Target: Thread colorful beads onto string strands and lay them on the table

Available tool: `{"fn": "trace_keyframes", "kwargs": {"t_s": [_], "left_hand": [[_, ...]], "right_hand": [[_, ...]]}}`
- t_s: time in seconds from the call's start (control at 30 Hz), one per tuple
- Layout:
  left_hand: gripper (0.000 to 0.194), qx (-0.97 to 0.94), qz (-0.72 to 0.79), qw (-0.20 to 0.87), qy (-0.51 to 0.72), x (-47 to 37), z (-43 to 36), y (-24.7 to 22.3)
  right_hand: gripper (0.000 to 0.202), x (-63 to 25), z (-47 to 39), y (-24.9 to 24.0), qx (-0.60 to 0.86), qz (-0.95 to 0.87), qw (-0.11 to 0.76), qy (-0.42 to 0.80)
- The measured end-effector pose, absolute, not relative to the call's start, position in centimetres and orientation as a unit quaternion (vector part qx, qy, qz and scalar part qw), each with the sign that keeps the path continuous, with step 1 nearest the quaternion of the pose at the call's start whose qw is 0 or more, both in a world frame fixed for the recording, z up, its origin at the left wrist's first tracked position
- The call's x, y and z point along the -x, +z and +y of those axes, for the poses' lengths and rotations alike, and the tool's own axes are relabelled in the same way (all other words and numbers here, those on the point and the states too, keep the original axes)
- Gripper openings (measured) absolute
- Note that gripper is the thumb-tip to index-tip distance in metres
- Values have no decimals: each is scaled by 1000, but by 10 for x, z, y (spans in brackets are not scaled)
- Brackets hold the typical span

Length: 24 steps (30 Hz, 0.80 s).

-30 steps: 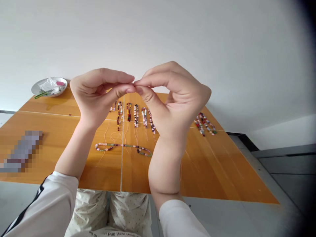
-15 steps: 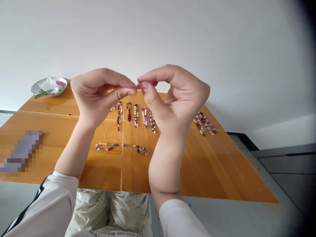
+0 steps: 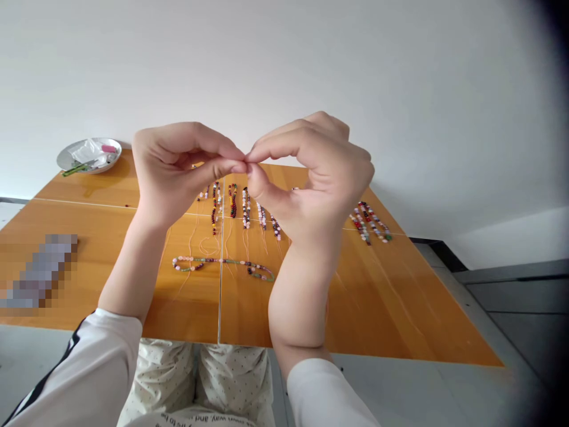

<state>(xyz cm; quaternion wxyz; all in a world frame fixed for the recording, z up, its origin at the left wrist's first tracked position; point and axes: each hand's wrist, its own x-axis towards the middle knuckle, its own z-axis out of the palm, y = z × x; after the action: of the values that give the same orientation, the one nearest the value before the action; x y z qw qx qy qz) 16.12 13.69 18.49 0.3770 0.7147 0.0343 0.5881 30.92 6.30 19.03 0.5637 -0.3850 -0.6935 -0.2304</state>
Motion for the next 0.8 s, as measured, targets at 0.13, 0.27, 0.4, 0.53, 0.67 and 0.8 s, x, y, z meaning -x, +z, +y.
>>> {"fn": "trace_keyframes", "kwargs": {"t_s": [0.13,0.27,0.4,0.53,0.67,0.8], "left_hand": [[18,-708,20,393,586,-161,135,188],[15,-694,45,424,581,-162,132,189],[17,-691,73,441,568,-162,133,188],[18,-687,82,445,569,-162,132,188],[21,-691,89,441,566,-162,131,190],[22,-689,94,449,561,-162,131,190]], "right_hand": [[14,-306,67,188,377,-687,576,-233],[13,-303,73,181,423,-674,573,-194],[11,-303,79,178,367,-671,629,-137],[12,-302,83,178,323,-661,669,-107],[11,-300,83,179,327,-655,675,-92],[12,-301,83,178,309,-657,685,-52]]}}
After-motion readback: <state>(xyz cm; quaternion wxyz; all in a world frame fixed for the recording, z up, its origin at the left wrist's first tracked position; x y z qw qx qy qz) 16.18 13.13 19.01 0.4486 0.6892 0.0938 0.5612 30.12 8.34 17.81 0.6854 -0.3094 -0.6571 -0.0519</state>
